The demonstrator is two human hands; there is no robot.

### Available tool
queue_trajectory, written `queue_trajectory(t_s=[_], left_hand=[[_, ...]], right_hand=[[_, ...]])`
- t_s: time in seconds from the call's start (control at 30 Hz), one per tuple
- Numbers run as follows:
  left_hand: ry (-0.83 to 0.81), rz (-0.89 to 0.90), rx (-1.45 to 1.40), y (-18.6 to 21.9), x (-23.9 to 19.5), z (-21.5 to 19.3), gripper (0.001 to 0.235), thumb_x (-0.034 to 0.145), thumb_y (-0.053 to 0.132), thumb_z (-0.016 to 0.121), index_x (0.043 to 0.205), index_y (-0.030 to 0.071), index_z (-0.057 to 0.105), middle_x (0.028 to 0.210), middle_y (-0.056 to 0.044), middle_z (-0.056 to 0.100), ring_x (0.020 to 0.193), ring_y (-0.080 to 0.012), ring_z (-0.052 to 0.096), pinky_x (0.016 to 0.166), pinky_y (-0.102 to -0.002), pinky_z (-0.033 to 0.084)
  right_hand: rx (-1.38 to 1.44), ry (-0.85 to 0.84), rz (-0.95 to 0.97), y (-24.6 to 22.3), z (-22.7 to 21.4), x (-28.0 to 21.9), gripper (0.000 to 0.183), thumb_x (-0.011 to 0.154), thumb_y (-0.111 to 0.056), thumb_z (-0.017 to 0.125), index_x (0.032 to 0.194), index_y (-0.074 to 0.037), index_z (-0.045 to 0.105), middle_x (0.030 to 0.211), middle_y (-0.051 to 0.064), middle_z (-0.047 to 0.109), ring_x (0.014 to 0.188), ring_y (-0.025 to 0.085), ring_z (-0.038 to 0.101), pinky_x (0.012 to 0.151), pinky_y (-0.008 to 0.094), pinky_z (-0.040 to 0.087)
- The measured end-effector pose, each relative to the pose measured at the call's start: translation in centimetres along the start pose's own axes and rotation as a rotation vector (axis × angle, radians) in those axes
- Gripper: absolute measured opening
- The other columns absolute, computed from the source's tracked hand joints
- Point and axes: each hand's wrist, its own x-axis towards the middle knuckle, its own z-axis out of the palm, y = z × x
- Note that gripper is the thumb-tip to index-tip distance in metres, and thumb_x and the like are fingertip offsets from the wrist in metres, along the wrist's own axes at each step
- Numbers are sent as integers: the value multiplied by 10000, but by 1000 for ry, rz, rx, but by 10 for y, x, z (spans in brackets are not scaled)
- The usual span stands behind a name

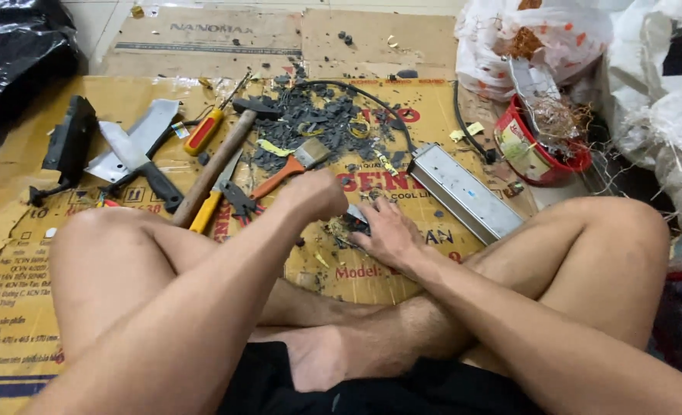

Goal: The person sits on the floor and uses a knife to scrape a small electronic component, removing black material and debris. They also use pliers to pull and separate parts of the component, working over a cardboard sheet covered in scrapings.

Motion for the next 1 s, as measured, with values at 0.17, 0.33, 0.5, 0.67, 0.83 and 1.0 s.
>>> queue_trajectory(t_s=[0.17,0.33,0.5,0.67,0.83,1.0], left_hand=[[-532,-99,123,-2,39,-9,202,853,170,622,676,77,655,667,-86,601,565,-211,496,546,-406,393],[-672,-207,-63,-19,20,-14,283,832,179,623,579,109,518,542,-15,450,473,-162,362,483,-372,314],[-334,-25,216,14,0,-9,109,797,59,666,713,71,735,660,-99,667,594,-187,617,581,-387,481],[-88,-163,1,25,-27,4,243,861,300,719,922,69,762,882,-112,730,826,-230,730,754,-396,573],[285,-3,10,20,-64,33,186,884,190,652,918,45,762,930,-200,737,901,-347,736,788,-455,600],[414,-167,-238,32,-101,58,179,912,145,596,910,95,768,945,-193,740,926,-389,729,814,-505,590]], right_hand=[[48,-52,14,-2,-5,-6,653,873,-457,718,1412,-165,491,1244,144,489,1187,321,527,992,489,486],[54,-135,-86,0,-5,-9,703,819,-496,764,1414,-222,509,1212,98,465,1175,278,509,991,461,470],[2,-122,-121,-1,-2,-4,719,820,-498,767,1430,-215,510,1200,113,468,1144,276,524,975,446,492],[-112,-163,-71,-3,7,1,667,852,-469,763,1419,-219,514,1234,126,454,1111,269,551,958,433,517],[-47,-110,-110,-2,6,-4,730,832,-318,770,1486,-263,450,1230,143,460,1103,294,562,895,431,549],[-25,-51,-133,1,-1,-7,667,844,-306,774,1445,-226,494,1231,145,496,1147,336,555,927,457,519]])
